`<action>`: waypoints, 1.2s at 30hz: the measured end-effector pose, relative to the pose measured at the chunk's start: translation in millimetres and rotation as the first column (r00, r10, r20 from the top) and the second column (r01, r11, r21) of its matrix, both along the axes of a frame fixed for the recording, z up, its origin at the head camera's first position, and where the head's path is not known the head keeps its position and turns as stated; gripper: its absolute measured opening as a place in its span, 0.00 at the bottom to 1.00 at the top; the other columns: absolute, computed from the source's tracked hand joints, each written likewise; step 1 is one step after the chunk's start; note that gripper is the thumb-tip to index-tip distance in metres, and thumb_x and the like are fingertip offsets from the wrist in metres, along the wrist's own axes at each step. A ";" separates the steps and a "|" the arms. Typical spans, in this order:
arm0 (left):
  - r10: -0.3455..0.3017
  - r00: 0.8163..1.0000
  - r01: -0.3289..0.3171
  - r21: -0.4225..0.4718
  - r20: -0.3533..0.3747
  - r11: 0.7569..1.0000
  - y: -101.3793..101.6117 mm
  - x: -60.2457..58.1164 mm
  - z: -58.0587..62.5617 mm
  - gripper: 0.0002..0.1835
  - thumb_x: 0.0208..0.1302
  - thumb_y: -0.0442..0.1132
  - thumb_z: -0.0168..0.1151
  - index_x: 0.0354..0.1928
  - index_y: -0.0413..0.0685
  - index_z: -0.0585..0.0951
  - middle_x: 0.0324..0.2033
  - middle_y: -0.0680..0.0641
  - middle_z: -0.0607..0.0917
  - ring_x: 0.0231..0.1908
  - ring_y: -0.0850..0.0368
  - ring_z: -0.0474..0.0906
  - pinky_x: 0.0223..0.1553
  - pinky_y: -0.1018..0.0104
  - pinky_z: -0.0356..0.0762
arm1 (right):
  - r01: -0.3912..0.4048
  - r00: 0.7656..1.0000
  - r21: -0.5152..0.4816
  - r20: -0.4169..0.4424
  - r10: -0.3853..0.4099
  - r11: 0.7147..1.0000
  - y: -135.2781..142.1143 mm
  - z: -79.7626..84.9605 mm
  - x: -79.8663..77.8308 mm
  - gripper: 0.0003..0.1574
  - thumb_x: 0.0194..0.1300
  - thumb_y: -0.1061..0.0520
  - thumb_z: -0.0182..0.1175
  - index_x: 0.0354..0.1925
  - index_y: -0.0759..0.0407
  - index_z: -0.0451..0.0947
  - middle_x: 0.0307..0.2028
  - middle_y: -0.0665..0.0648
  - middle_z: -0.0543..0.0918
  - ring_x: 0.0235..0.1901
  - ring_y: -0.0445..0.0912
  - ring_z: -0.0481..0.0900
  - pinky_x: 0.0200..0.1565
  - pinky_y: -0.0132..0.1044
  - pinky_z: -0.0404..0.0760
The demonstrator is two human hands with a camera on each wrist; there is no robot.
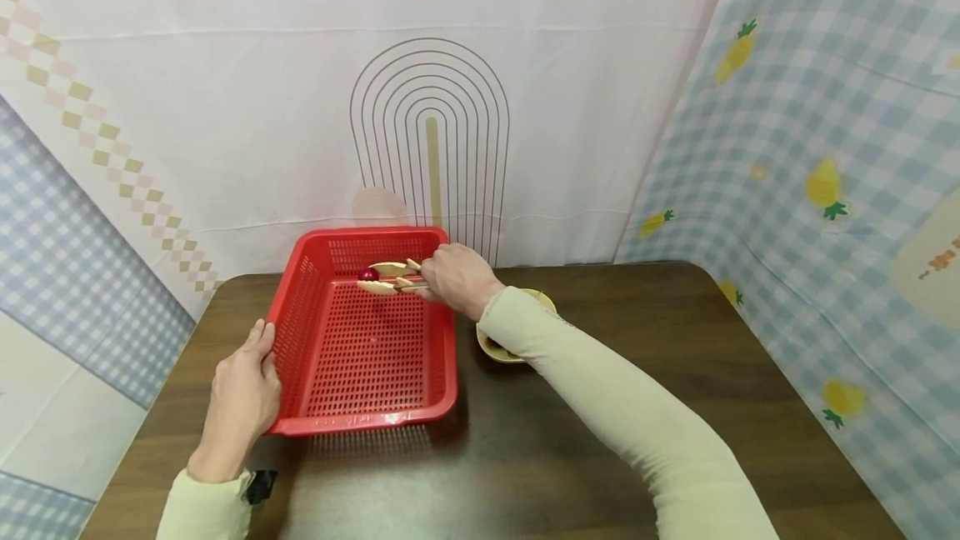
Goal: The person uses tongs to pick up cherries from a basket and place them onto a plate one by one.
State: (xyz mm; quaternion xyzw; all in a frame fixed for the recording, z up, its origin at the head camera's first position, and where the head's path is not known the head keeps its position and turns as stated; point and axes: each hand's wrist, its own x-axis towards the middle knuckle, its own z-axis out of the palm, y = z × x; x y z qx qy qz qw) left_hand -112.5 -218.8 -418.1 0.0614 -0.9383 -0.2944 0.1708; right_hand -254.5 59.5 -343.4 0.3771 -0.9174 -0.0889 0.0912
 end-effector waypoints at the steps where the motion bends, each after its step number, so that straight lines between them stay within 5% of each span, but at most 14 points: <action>1: 0.000 1.000 0.000 0.001 0.002 1.000 0.0 0.1 0.1 0.24 0.75 0.27 0.47 0.71 0.30 0.69 0.73 0.32 0.67 0.71 0.33 0.67 0.67 0.36 0.69 | -0.005 1.000 -0.009 -0.006 0.005 1.000 2.7 1.1 0.8 0.23 0.72 0.41 0.62 0.32 0.59 0.82 0.29 0.57 0.87 0.33 0.52 0.85 0.42 0.45 0.86; 10: 0.006 0.999 -0.006 0.013 0.042 1.000 -0.3 0.6 1.6 0.25 0.75 0.27 0.47 0.72 0.32 0.67 0.75 0.34 0.64 0.73 0.35 0.64 0.69 0.36 0.67 | -0.032 0.998 -0.069 -0.061 0.027 0.997 29.7 10.3 9.0 0.26 0.72 0.40 0.62 0.32 0.61 0.84 0.25 0.58 0.85 0.29 0.52 0.83 0.36 0.45 0.87; 17: 0.000 1.000 0.000 -0.005 0.007 1.000 1.6 0.3 -1.5 0.24 0.75 0.27 0.46 0.71 0.30 0.69 0.73 0.31 0.67 0.71 0.32 0.67 0.67 0.35 0.70 | -0.018 0.999 -0.122 -0.050 0.012 0.992 55.7 17.0 20.2 0.23 0.71 0.41 0.63 0.34 0.60 0.83 0.23 0.56 0.83 0.26 0.50 0.79 0.30 0.45 0.84; 24: -0.004 1.000 0.004 -0.013 -0.028 1.000 1.3 -0.5 -1.2 0.23 0.75 0.27 0.46 0.69 0.29 0.70 0.71 0.30 0.68 0.70 0.32 0.69 0.66 0.35 0.70 | -0.054 0.990 -0.138 -0.135 0.035 0.989 78.2 19.5 34.7 0.22 0.70 0.42 0.64 0.34 0.60 0.81 0.21 0.55 0.78 0.24 0.50 0.74 0.28 0.43 0.80; 36: 0.004 1.000 -0.004 0.000 -0.018 1.000 1.2 0.6 1.3 0.24 0.75 0.27 0.46 0.70 0.30 0.70 0.72 0.31 0.68 0.70 0.32 0.68 0.67 0.35 0.70 | 0.012 0.989 -0.221 -0.140 -0.044 0.975 117.6 15.9 58.3 0.22 0.66 0.43 0.69 0.31 0.61 0.79 0.20 0.54 0.75 0.23 0.48 0.72 0.29 0.41 0.79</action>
